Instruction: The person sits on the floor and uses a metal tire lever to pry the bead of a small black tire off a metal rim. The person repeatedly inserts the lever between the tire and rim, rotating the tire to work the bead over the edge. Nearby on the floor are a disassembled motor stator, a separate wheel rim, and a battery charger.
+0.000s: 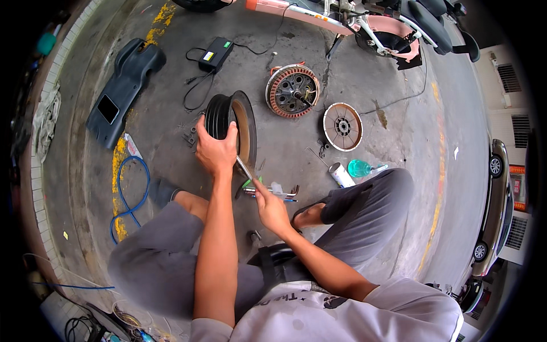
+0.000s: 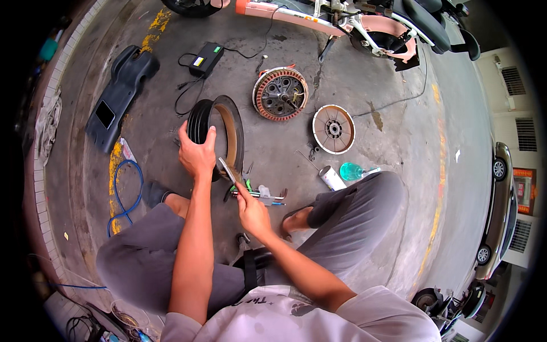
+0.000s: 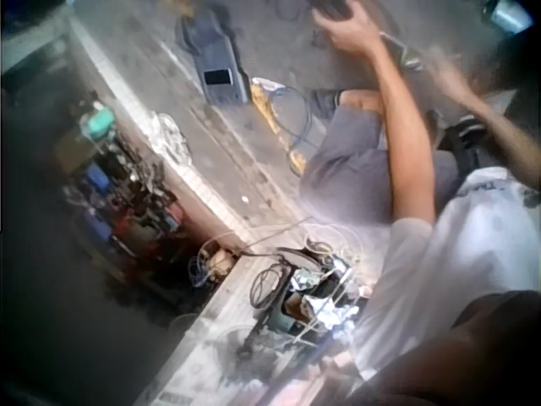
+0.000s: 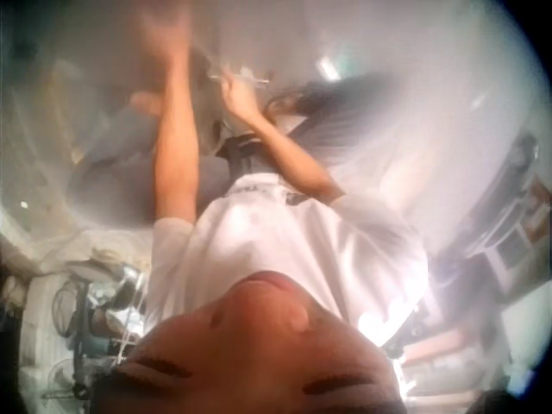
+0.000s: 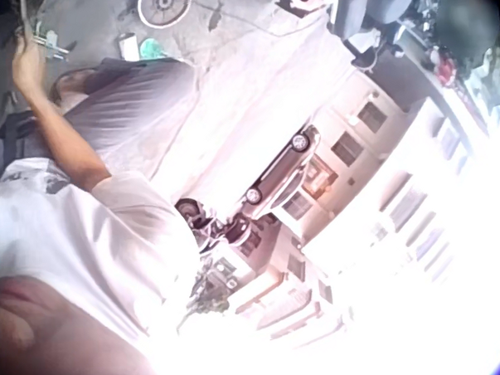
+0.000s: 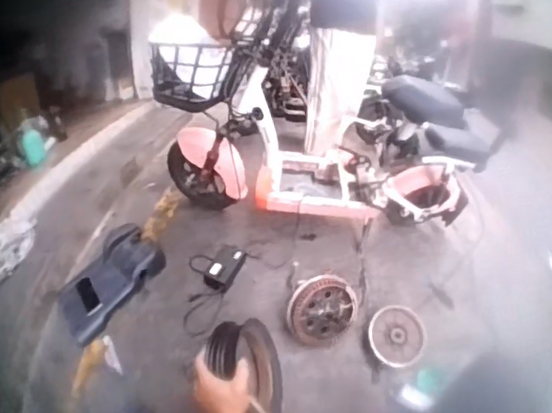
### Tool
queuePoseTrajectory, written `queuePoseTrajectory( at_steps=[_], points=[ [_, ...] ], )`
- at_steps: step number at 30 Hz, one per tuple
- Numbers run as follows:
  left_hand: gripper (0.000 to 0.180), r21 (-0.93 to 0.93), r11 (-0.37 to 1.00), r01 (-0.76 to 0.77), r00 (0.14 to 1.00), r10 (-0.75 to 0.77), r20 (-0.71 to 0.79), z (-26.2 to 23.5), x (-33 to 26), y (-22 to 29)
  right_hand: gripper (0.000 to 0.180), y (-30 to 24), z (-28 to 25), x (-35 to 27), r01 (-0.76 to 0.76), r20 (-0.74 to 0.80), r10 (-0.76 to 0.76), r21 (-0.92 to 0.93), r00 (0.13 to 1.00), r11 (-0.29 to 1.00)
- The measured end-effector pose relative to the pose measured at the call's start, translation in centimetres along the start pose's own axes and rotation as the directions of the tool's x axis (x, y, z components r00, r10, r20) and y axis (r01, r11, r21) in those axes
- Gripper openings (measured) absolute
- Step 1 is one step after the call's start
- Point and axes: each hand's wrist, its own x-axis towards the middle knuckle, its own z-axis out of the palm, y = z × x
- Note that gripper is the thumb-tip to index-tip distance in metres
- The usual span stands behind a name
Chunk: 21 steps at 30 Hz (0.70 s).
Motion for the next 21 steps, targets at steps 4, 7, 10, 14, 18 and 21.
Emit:
queuePoseTrajectory(
  at_steps=[4, 7, 10, 14, 18, 21],
  points=[
    [0.079, -0.055, 0.996, -0.065, 0.998, 0.065, 0.001, 0.8, -1.0, 0.1, 0.044, 2.6, 0.7, 10.3, -0.004, -0.084, -0.001, -0.060, 0.996, 0.998],
    [0.080, -0.025, 0.998, -0.065, 0.998, 0.065, -0.011, 0.8, -1.6, -0.5, 0.043, 1.9, 0.3, 10.9, 0.022, -0.025, -0.024, -0.068, 0.999, 0.997],
    [0.080, -0.034, 0.999, -0.020, 1.000, 0.019, -0.023, -0.2, -0.6, -0.2, 0.043, 2.9, 0.4, 4.7, 0.123, 0.027, -0.122, -0.048, 0.992, 0.991],
    [0.082, -0.006, 1.000, -0.029, 1.000, 0.029, -0.002, 0.0, -1.0, -0.3, 0.042, 2.0, 1.2, 5.6, 0.014, -0.020, -0.016, -0.077, 1.000, 0.997],
    [0.082, -0.023, 0.997, -0.069, 0.998, 0.070, 0.010, 0.8, -1.8, 0.1, 0.038, 0.3, -0.6, 13.8, -0.013, -0.001, 0.013, -0.143, 1.000, 0.990],
    [0.081, -0.010, 0.999, -0.033, 0.999, 0.033, -0.013, 0.3, -1.0, -0.3, 0.039, -0.3, -3.5, 12.6, 0.063, -0.095, -0.068, -0.051, 0.993, 0.997]
  ],
)
